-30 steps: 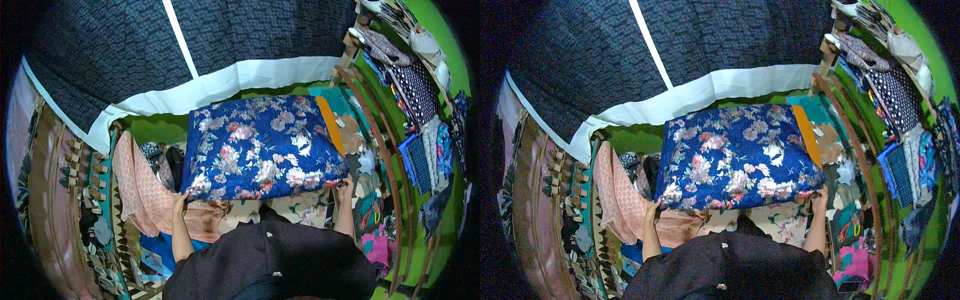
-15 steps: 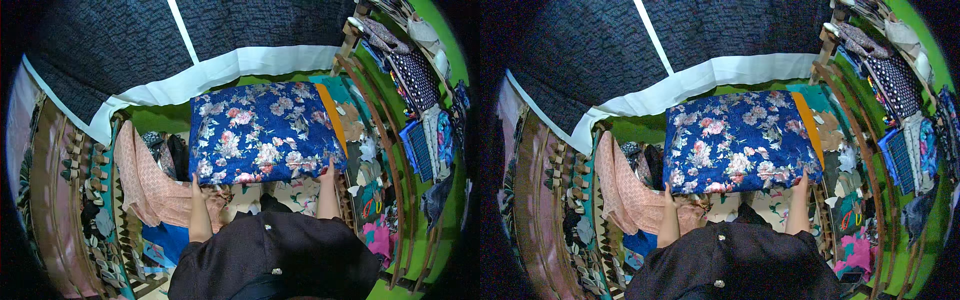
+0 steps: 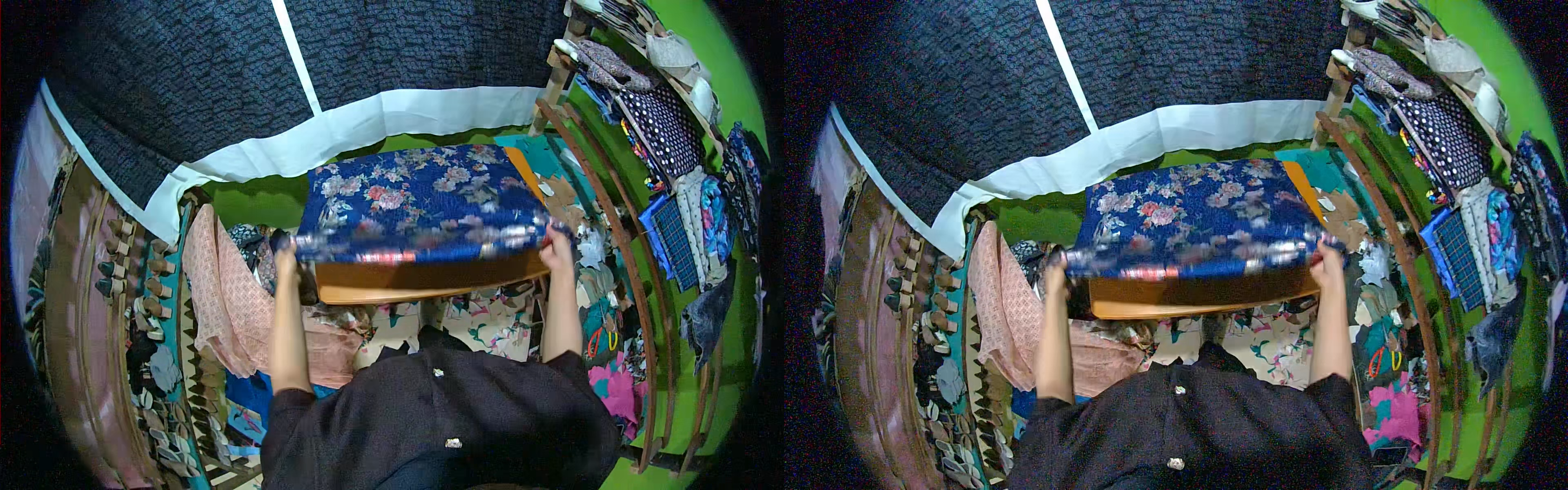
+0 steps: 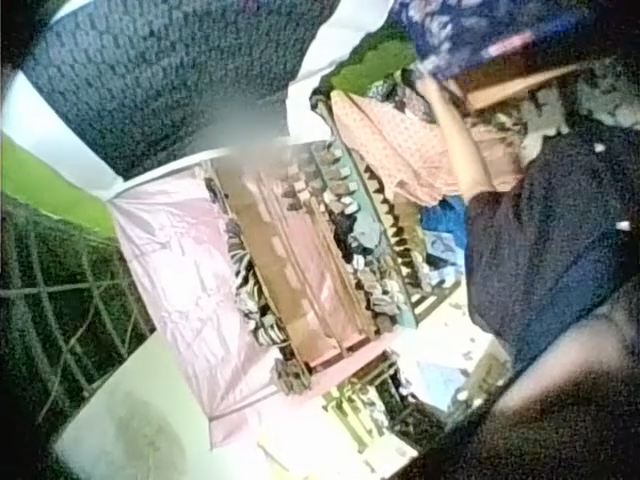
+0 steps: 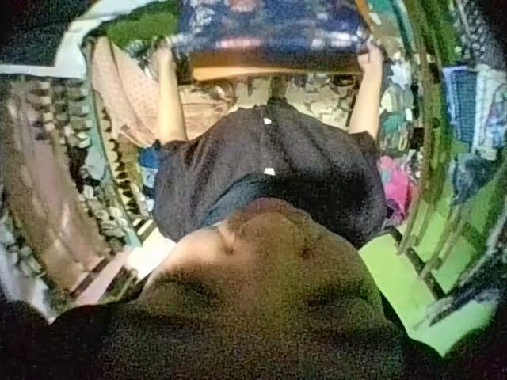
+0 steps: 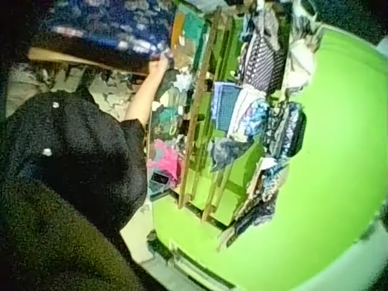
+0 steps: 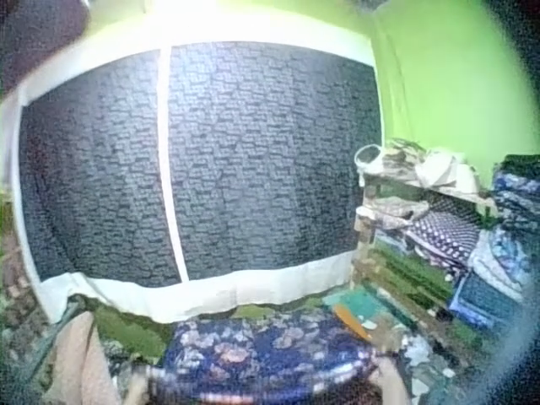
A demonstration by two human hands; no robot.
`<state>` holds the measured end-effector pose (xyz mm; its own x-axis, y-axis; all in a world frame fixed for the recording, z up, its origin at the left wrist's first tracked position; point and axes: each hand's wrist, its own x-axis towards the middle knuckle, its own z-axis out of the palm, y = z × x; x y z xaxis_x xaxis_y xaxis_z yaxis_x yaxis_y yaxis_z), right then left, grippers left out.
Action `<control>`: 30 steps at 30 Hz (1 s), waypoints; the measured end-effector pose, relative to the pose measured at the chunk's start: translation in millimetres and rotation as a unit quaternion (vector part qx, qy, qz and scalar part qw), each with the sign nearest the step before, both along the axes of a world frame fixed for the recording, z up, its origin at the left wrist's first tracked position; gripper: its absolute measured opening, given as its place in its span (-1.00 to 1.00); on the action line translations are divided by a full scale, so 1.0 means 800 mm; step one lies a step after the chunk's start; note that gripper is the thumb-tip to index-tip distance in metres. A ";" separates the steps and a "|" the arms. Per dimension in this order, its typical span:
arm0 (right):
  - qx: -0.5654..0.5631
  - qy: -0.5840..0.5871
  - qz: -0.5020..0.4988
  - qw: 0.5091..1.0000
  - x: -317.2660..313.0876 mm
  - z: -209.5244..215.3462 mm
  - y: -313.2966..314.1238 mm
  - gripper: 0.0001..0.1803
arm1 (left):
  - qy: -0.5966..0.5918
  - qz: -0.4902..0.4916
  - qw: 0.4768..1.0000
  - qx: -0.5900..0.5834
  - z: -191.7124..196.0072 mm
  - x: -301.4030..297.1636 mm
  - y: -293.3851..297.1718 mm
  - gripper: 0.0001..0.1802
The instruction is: Folding and organizing fabric pieces on a small table in a workshop.
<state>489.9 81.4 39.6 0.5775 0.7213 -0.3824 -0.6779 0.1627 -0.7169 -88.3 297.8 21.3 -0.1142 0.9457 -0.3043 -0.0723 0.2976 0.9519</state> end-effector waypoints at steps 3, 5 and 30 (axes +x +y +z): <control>0.087 -0.051 -0.001 0.995 -0.009 0.101 0.077 -0.91 | -0.294 0.027 0.955 -0.020 0.096 -0.017 0.080 -0.90; 0.114 -0.080 -0.017 0.990 0.040 0.124 0.111 -0.94 | -0.369 0.100 0.924 0.025 0.193 0.039 0.115 -0.90; 0.329 -0.094 -0.131 0.931 -0.016 0.303 -0.050 -0.88 | -0.378 -0.141 0.859 0.316 0.410 -0.007 -0.101 -0.68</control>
<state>477.2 41.2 282.3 0.7785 0.5888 0.2173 -0.4264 0.7502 -0.5053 -93.9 217.1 349.5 0.1500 0.9068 0.3940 -0.7507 -0.1548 0.6422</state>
